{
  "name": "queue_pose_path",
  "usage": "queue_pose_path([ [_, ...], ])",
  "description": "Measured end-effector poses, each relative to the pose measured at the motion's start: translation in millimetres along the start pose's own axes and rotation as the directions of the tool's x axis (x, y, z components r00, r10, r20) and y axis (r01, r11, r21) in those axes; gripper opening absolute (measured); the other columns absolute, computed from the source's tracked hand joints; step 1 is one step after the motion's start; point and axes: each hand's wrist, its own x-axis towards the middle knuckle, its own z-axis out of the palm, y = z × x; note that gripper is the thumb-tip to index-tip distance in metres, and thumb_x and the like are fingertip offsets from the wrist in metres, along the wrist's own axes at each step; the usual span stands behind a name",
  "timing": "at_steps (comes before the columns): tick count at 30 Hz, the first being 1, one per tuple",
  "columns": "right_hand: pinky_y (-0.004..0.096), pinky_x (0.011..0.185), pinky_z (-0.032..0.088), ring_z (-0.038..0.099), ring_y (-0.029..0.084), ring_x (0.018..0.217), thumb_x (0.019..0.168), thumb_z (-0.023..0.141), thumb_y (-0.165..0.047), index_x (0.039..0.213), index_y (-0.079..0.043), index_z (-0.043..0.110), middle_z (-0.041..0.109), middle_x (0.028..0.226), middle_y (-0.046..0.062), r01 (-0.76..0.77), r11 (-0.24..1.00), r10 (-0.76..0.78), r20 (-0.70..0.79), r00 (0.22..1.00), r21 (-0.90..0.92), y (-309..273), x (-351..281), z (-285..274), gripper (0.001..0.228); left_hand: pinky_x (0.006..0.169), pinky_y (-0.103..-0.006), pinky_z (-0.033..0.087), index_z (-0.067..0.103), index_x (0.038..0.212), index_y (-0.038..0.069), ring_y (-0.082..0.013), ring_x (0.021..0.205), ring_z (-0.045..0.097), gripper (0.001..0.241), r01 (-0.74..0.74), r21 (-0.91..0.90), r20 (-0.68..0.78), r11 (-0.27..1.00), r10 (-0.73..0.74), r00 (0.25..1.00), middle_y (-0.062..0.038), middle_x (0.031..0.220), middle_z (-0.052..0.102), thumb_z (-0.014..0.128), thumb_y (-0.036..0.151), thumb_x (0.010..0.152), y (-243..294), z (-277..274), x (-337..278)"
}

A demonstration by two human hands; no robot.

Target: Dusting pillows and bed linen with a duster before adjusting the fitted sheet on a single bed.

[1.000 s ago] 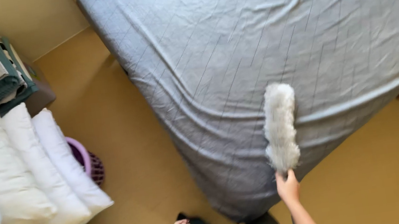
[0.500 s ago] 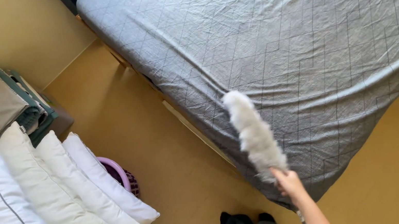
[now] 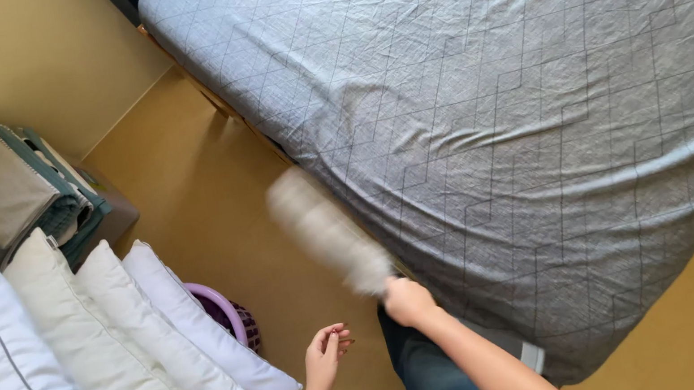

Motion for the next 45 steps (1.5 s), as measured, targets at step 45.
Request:
queue_pose_path([
  [45, 0.052, 0.086, 0.053, 0.068, 0.042, 0.1, 0.084, 0.06, -0.02, 0.11, -0.012, 0.071, 0.073, 0.104, 0.022, 0.068, 0.98, -0.104, 0.193, 0.976, 0.186, -320.5, 348.7, -54.2, 0.029, 0.087, -0.036, 0.047, 0.007, 0.149, -0.004, -0.0288, 0.105, 0.061, 0.074, -0.307, 0.559, -0.184, 0.771, 0.476, 0.86, -0.024, 0.13, 0.047, 0.059, 0.005, 0.096, 245.3, -243.4, 459.6],
])
